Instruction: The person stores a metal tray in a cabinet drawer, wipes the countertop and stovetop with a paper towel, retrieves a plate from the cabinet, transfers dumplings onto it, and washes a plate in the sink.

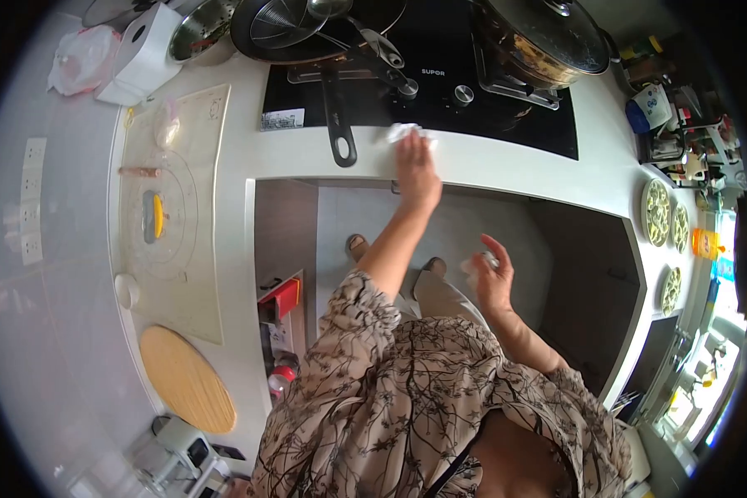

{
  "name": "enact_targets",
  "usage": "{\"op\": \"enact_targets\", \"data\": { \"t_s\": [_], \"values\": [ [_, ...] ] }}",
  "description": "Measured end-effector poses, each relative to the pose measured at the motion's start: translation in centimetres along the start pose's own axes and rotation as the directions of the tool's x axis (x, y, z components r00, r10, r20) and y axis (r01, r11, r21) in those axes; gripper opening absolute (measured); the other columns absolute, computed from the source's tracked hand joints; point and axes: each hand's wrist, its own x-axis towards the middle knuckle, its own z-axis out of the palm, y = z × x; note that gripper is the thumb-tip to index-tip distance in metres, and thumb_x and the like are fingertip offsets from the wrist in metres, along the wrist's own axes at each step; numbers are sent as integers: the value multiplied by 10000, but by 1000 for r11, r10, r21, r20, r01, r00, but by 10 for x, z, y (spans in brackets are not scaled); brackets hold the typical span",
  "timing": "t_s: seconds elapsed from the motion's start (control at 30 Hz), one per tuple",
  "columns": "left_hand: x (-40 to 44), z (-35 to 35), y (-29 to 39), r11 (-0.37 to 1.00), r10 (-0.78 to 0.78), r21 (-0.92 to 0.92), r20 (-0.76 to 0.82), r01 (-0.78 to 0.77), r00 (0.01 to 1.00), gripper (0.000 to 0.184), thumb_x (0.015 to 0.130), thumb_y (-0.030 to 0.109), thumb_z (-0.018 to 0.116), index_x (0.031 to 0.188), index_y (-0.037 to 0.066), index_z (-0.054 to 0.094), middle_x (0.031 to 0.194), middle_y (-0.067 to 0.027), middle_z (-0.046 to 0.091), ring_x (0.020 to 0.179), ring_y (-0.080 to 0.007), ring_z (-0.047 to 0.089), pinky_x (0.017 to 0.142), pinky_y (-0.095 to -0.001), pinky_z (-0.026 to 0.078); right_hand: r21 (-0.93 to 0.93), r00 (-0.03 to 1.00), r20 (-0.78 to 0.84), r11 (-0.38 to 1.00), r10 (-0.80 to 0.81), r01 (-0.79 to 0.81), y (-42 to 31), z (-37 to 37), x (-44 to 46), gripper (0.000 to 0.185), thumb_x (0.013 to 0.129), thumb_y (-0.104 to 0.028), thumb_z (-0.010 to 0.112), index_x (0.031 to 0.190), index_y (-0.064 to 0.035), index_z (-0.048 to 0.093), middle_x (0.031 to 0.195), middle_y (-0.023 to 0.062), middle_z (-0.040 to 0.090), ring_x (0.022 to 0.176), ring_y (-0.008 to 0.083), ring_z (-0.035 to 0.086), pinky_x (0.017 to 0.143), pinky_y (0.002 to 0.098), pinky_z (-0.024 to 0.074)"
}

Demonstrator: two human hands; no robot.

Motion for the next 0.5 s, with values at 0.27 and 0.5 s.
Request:
{"op": "enact_targets", "data": {
  "t_s": [0.27,0.5],
  "values": [
    [15,78,73,911,151,-399,87,-104,985,345,789,-42,413,1109,-19,540,1195,-196,533,1152,-330,475,1036,-413,312,-50,990,-136,998,26,-33,4,-45,17,308,817,-87,591,1124,-95,579,780,19,574,665,96,540,549,212,437],
    [60,75,39,-118,-273,-879,476,462,836,153,864,191,560,782,67,599,725,-18,619,641,-114,598,596,-291,493,-107,995,-100,994,22,-33,-5,-35,39,286,819,-84,589,1105,-79,580,788,30,584,664,105,551,535,227,449]
  ]
}}
